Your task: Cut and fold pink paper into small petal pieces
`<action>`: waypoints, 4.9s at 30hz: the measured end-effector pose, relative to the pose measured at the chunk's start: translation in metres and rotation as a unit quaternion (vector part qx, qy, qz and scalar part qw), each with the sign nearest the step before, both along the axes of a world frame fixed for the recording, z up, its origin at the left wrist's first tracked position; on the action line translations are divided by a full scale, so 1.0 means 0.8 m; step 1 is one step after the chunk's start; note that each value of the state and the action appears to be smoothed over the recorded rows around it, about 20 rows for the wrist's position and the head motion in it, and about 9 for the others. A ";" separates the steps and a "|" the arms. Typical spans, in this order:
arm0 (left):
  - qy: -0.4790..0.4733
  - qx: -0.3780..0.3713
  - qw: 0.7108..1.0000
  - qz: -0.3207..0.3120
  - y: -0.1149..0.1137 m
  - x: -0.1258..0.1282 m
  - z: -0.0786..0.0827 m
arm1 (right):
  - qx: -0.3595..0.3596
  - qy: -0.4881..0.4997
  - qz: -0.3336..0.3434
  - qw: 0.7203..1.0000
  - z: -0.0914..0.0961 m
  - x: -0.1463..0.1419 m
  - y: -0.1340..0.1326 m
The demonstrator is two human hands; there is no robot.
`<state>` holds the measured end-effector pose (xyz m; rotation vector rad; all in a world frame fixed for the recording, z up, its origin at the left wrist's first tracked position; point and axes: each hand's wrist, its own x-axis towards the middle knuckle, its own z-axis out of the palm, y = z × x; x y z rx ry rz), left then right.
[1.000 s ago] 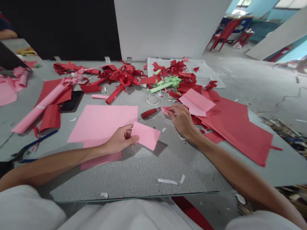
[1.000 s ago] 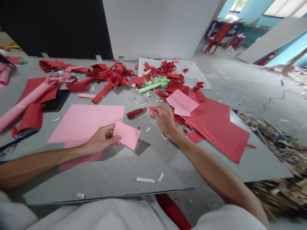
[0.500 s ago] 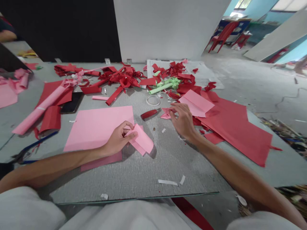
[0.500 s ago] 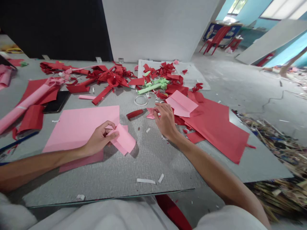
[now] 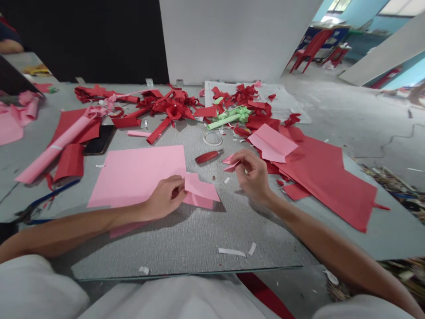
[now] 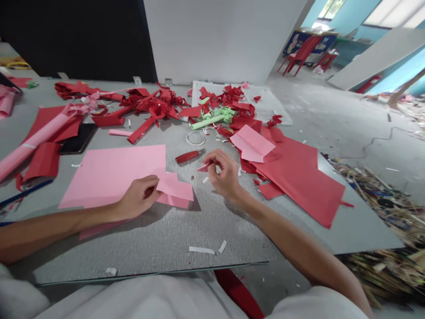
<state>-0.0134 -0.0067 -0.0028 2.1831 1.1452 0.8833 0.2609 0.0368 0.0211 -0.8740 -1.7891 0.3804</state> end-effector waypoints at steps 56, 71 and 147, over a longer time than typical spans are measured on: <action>0.138 0.207 0.955 -0.160 0.011 -0.001 -0.021 | 0.123 -0.454 0.257 0.844 -0.021 -0.014 -0.022; 0.192 0.205 0.942 -0.183 0.012 -0.005 -0.016 | 0.200 -0.516 0.209 0.806 -0.019 -0.005 -0.016; 0.217 0.124 0.967 -0.041 0.000 -0.008 -0.014 | -0.046 -0.428 0.270 0.861 -0.027 -0.015 0.008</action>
